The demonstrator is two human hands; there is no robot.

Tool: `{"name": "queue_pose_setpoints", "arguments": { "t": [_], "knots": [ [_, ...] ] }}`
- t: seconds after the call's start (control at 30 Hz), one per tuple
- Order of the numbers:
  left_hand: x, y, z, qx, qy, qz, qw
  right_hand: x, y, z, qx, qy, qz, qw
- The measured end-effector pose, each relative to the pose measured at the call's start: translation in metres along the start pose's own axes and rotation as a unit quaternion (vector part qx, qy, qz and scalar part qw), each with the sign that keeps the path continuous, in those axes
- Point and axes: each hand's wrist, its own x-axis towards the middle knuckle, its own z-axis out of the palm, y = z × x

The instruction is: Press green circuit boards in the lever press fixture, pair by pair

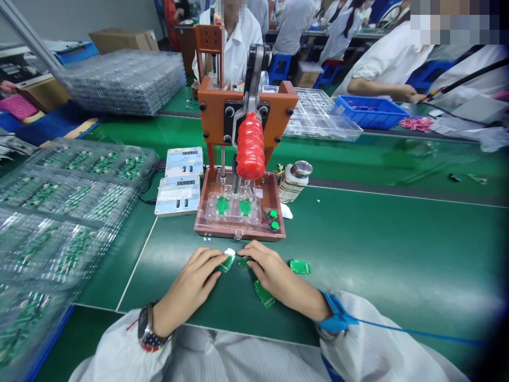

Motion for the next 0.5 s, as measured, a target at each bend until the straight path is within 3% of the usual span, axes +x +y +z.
{"name": "queue_pose_setpoints", "arguments": {
  "t": [0.13,0.27,0.37,0.5],
  "knots": [
    [0.006,0.005,0.010,0.008,0.002,-0.030,1.000,0.002,0.000,0.003,-0.006,0.002,-0.025,1.000],
    [0.007,0.006,0.018,0.002,0.011,-0.047,0.999,-0.001,0.000,0.003,-0.084,0.015,-0.019,0.996],
    [0.005,0.002,0.015,-0.005,0.010,-0.045,0.999,-0.002,-0.005,0.005,-0.156,0.019,0.013,0.988],
    [0.003,-0.003,0.007,0.027,-0.018,-0.007,0.999,-0.004,-0.011,0.012,-0.171,-0.002,0.039,0.984]
  ]
}}
